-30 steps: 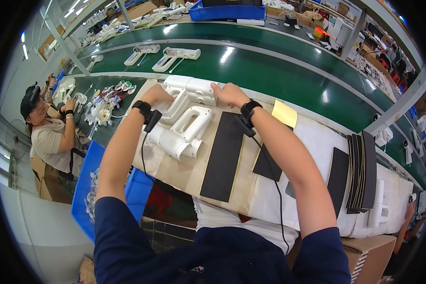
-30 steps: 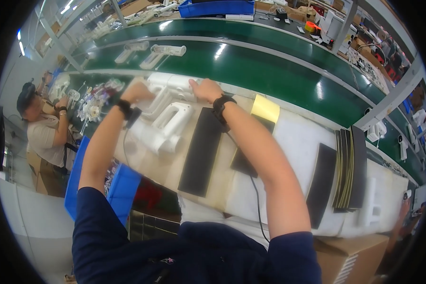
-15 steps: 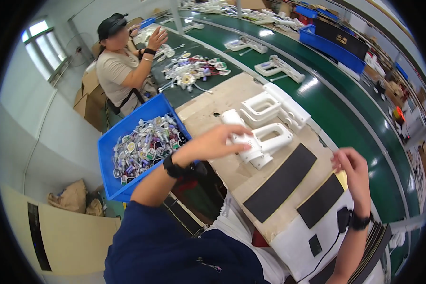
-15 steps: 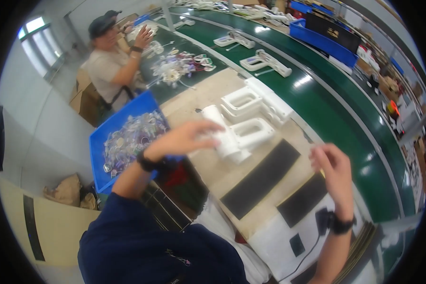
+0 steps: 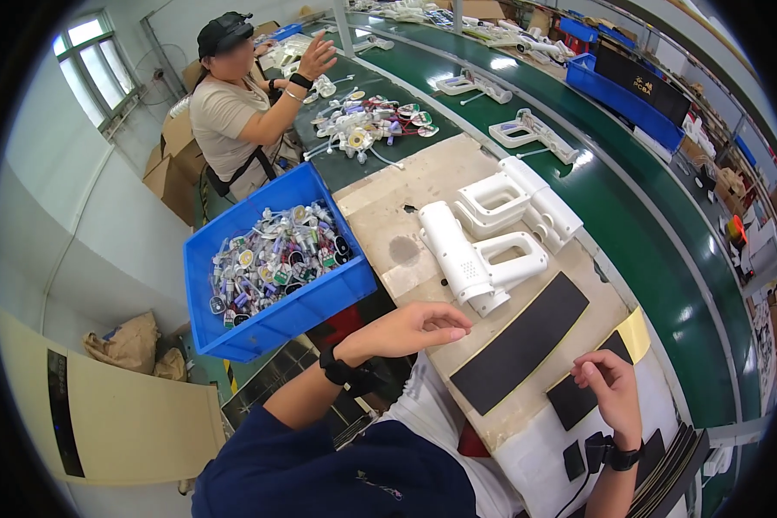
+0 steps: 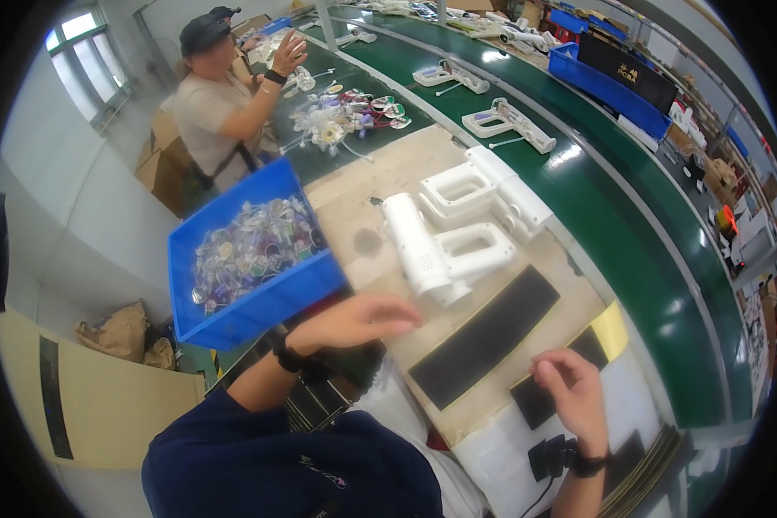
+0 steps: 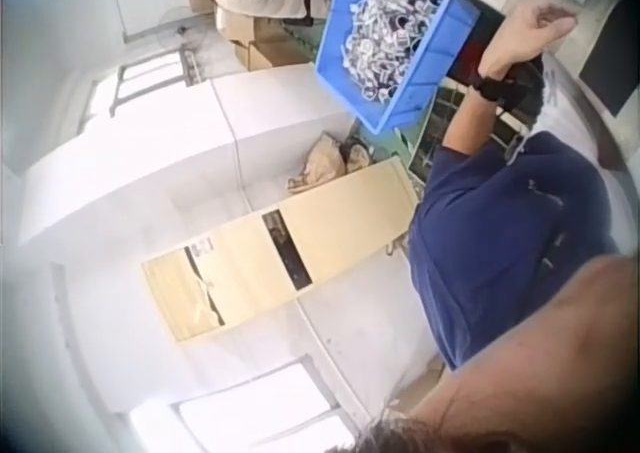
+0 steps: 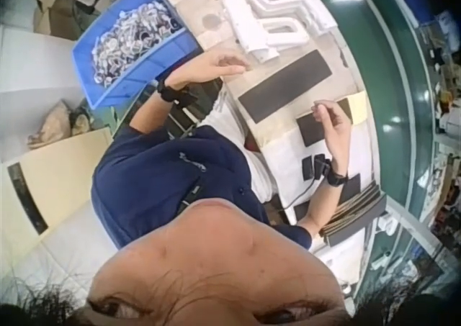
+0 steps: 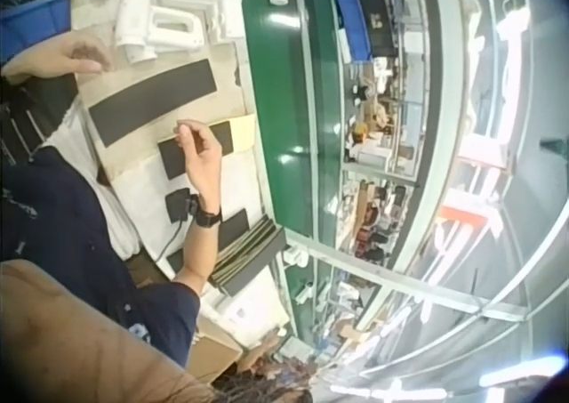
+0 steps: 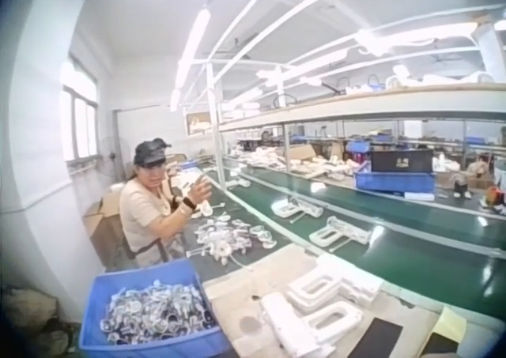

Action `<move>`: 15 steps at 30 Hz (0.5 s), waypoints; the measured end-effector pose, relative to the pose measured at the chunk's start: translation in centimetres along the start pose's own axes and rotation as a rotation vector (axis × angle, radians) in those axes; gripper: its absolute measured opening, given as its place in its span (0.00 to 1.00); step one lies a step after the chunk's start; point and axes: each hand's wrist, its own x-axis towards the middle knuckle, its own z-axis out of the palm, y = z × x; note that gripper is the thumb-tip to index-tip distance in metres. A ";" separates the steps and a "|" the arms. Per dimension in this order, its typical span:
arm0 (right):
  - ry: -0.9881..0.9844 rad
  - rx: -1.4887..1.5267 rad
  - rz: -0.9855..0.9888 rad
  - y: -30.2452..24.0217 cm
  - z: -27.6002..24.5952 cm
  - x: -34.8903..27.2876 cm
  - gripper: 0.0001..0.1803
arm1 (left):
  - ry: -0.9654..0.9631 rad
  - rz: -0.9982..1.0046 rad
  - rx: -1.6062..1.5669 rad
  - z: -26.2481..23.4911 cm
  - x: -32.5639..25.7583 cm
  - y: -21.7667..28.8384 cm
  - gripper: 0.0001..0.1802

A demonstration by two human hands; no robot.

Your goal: Applying adhesive foam pads to white plastic device housings on a factory assembly line.

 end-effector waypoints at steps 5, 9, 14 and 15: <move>-0.005 0.002 0.023 0.7 0.2 -0.4 0.11 | -0.022 -0.005 -0.022 0.6 0.8 -0.6 0.18; 0.001 0.015 0.034 1.7 0.1 -0.5 0.12 | -0.018 0.031 -0.055 1.9 1.6 -1.9 0.17; 0.082 -0.008 0.057 5.2 -1.0 0.1 0.12 | 0.039 0.113 -0.012 4.3 3.0 -3.9 0.14; 0.081 -0.009 0.058 6.3 -1.3 0.4 0.12 | 0.039 0.113 -0.014 4.8 3.2 -4.4 0.14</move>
